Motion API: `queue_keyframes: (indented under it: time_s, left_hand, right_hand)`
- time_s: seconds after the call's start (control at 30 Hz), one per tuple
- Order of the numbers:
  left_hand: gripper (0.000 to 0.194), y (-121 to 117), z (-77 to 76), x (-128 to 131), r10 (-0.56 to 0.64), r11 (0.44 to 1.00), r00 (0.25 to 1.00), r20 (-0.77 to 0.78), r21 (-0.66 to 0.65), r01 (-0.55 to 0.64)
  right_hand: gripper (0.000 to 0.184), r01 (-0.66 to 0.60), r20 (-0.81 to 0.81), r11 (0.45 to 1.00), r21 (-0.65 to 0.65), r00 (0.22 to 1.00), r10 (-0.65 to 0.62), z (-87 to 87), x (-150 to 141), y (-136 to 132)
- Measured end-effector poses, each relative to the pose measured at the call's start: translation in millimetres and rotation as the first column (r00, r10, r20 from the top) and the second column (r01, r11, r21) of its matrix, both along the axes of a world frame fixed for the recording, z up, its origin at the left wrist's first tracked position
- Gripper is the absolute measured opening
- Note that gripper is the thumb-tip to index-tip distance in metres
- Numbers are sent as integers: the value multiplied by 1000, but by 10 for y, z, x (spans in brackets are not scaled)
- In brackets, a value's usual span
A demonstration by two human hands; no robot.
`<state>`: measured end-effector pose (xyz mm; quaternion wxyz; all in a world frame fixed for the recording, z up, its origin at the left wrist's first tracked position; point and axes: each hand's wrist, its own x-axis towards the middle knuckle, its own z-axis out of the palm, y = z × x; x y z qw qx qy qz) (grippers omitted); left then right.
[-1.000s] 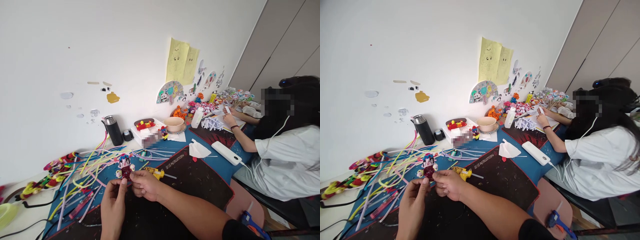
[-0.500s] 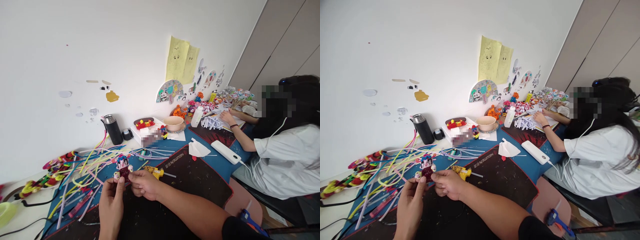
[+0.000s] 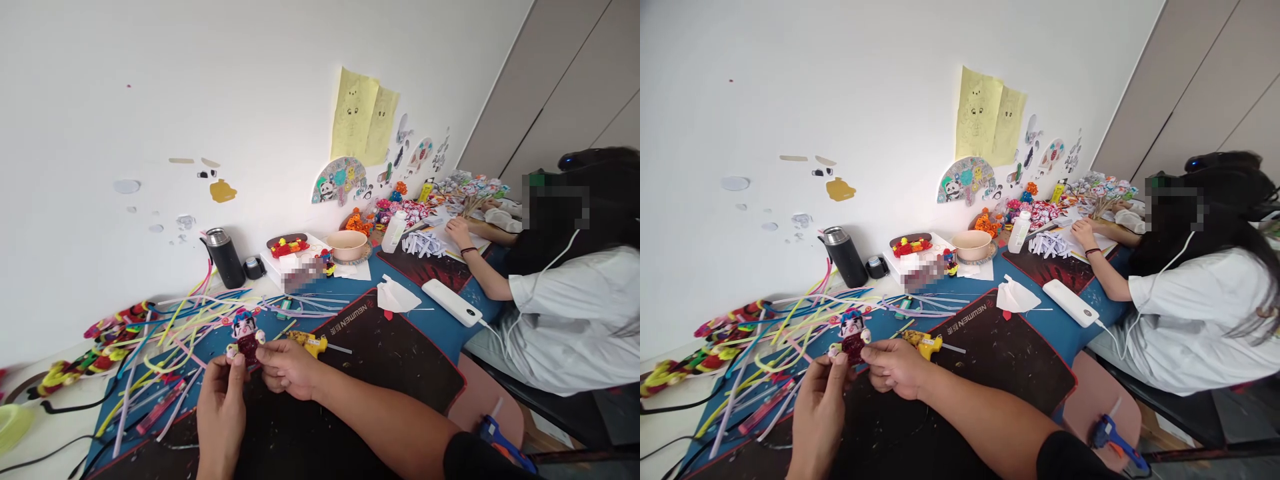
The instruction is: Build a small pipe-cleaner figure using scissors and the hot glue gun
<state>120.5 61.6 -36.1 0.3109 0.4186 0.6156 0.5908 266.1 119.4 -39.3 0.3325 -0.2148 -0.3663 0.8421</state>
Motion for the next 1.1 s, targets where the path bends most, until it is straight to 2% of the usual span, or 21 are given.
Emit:
queue_keyframes:
  time_s: [1.1]
  left_hand:
    - [61,-19,52,17,-3,1000,1000,-2,-16,3]
  right_hand:
    - [67,24,13,1000,-16,1000,-24,44,17,-25]
